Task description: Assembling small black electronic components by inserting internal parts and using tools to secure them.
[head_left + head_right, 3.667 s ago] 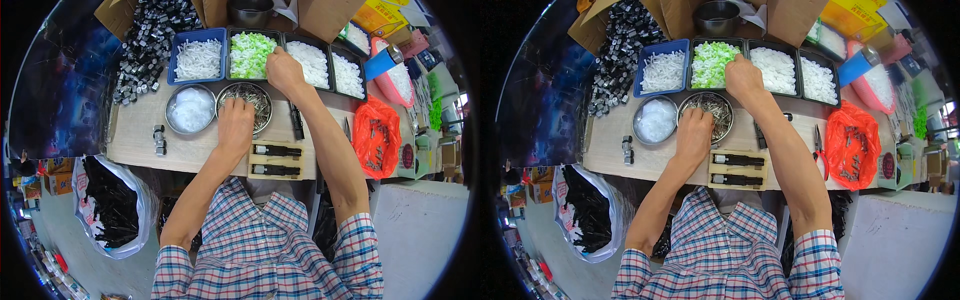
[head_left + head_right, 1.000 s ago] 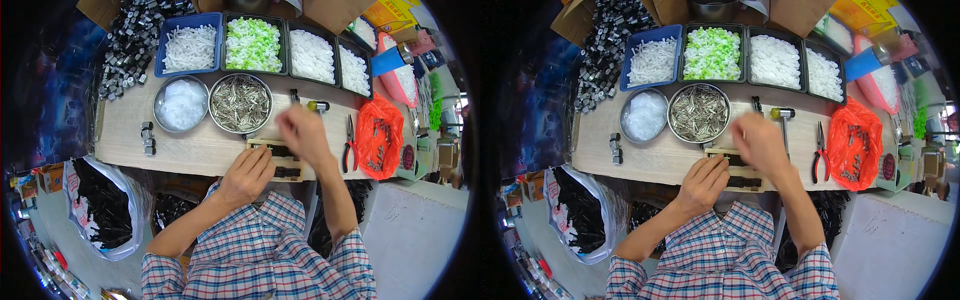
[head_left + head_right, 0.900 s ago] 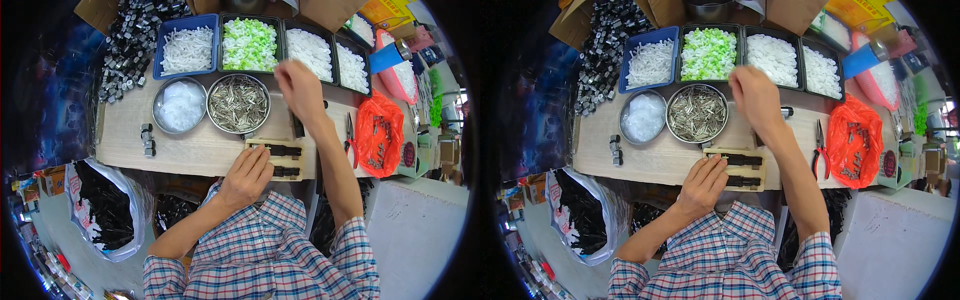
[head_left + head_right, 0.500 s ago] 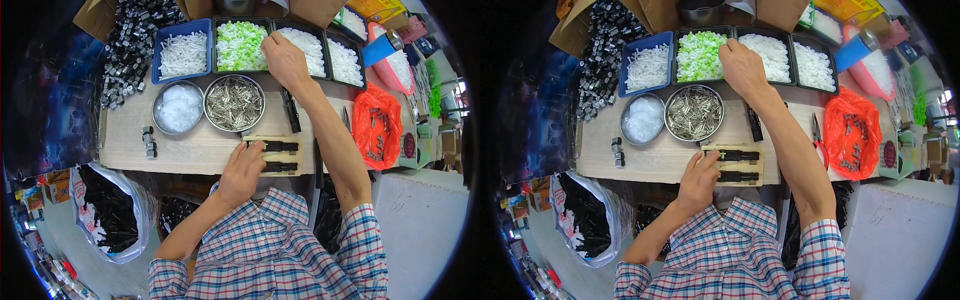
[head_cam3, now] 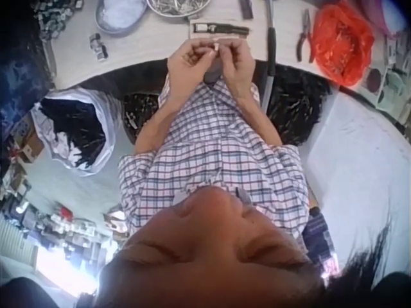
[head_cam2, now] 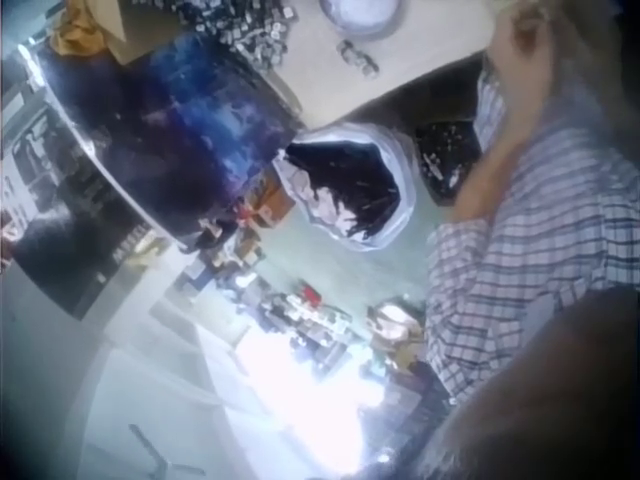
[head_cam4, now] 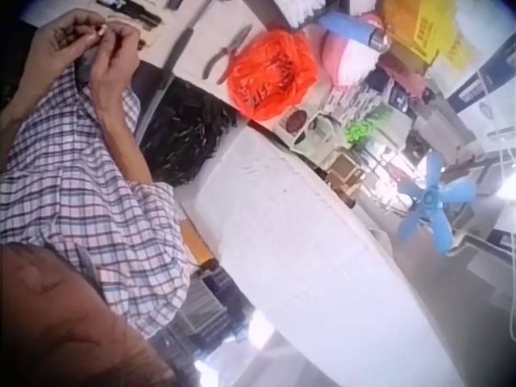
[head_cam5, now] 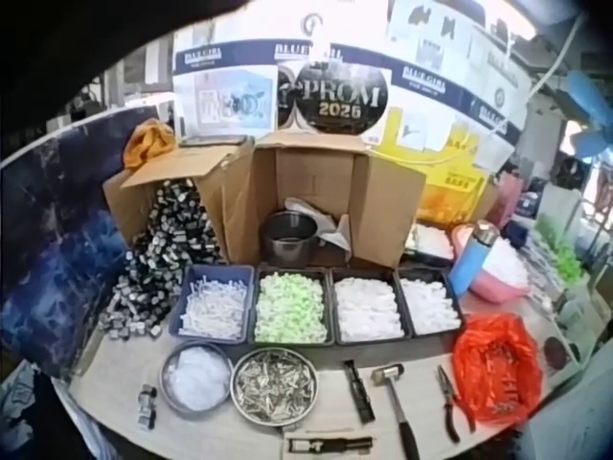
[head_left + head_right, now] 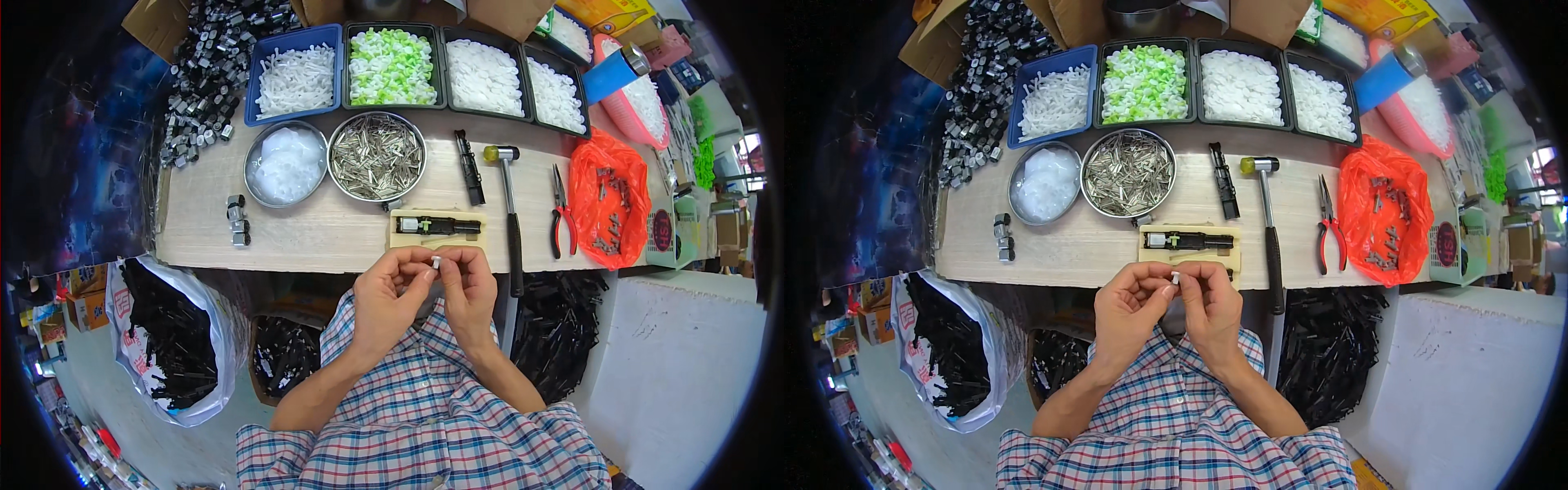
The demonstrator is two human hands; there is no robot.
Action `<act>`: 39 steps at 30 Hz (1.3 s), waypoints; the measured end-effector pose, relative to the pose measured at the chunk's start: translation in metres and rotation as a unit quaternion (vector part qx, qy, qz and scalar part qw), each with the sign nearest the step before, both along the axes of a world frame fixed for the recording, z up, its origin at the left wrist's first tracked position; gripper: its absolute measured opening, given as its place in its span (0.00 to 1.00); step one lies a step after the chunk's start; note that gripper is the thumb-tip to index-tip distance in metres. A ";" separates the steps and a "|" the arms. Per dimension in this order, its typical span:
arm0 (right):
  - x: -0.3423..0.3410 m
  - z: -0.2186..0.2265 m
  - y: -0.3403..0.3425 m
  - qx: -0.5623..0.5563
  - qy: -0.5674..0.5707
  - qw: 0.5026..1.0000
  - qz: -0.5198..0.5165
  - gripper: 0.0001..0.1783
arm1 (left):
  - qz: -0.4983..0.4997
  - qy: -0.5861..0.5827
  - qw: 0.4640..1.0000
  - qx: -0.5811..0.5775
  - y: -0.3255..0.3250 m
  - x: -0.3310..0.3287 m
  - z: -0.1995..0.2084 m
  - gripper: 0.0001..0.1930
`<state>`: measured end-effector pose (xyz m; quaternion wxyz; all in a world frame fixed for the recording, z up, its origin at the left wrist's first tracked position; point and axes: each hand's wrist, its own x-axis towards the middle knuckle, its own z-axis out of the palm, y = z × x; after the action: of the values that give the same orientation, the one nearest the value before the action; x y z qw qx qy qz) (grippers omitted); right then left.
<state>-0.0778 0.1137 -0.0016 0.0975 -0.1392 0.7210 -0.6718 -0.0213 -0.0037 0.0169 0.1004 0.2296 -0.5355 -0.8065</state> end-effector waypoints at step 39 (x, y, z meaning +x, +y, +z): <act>-0.034 -0.008 0.009 0.260 0.385 0.879 0.101 0.13 | -0.138 0.196 0.580 -0.779 -0.026 0.017 -0.086 0.13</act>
<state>-0.1120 0.1227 -0.0097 -0.0880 -0.4289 0.8324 -0.3398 -0.0045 -0.0300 -0.0696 0.2312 -0.1771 -0.9504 -0.1093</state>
